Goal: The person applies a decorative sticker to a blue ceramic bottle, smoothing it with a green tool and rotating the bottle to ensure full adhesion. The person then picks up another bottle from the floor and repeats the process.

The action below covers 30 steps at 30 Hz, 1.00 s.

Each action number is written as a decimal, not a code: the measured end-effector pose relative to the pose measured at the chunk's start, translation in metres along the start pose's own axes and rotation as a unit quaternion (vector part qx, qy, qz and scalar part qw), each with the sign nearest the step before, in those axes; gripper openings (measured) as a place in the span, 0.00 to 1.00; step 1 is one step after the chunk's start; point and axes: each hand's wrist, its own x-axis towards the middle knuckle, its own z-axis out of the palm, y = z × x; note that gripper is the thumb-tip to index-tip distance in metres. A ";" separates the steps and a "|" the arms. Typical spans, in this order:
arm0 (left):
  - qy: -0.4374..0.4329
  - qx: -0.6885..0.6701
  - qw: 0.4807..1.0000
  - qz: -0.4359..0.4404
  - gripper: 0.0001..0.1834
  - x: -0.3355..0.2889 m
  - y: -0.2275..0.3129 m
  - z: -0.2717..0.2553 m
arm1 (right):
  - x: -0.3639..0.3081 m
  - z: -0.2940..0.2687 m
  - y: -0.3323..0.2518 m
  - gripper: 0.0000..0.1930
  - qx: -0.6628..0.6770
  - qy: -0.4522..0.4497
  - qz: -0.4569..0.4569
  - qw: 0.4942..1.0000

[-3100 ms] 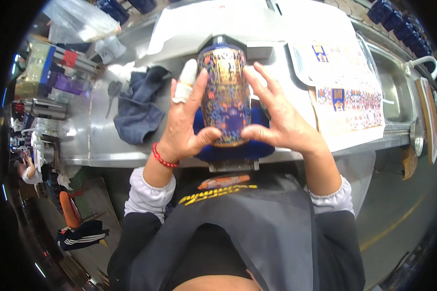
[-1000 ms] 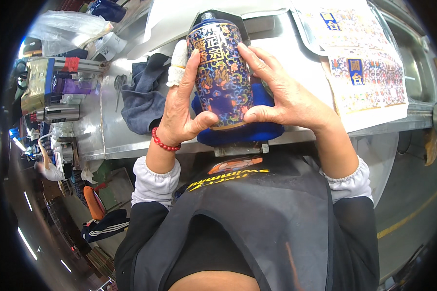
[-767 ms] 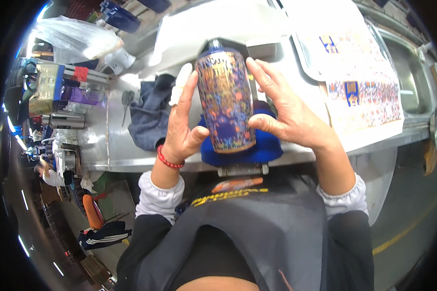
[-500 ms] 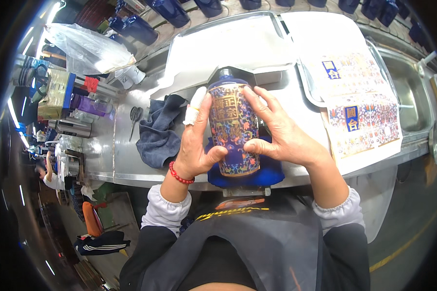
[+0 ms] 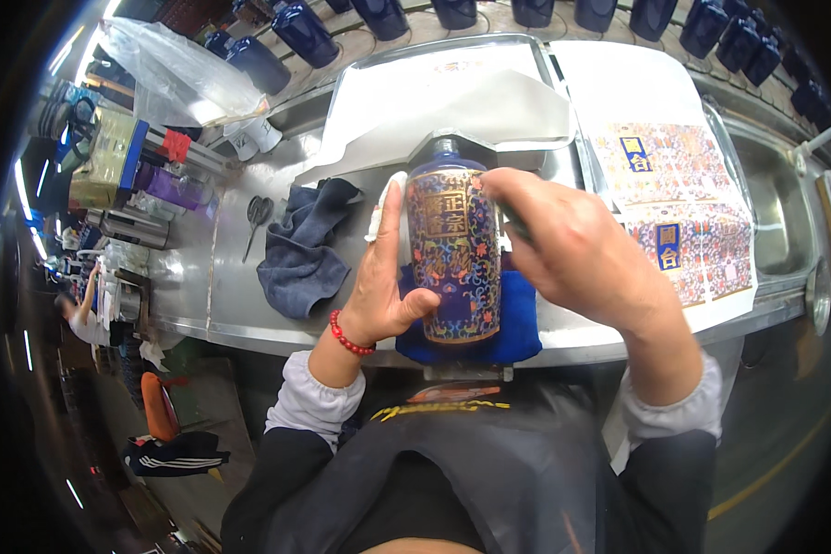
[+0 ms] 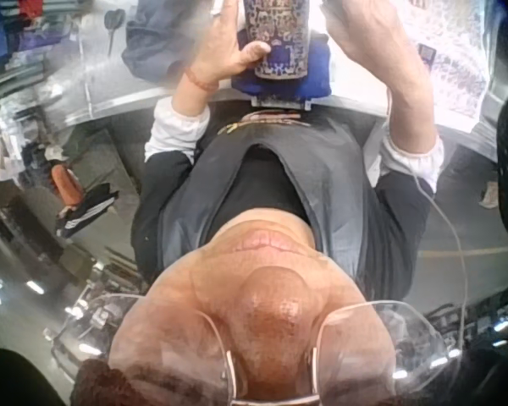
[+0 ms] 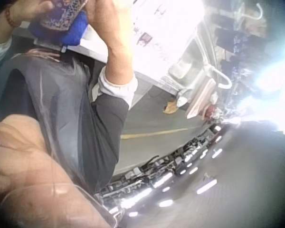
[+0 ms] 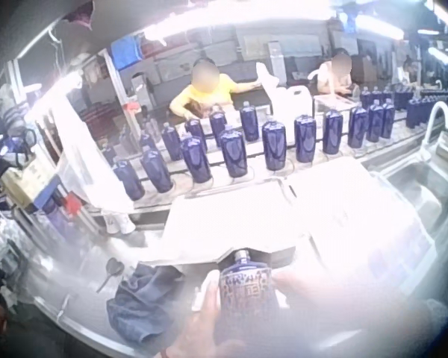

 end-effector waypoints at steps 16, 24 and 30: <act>0.027 0.140 0.989 -0.031 0.66 -0.050 0.026 0.029 | 0.044 0.012 -0.007 0.11 0.092 -0.098 -0.102 0.986; 0.015 0.148 0.989 -0.012 0.71 -0.046 0.025 0.025 | -0.042 0.032 0.001 0.11 0.441 0.173 0.374 0.797; -0.022 0.086 0.996 0.005 0.70 -0.040 0.028 0.021 | -0.075 0.039 0.000 0.13 0.516 0.143 0.336 0.774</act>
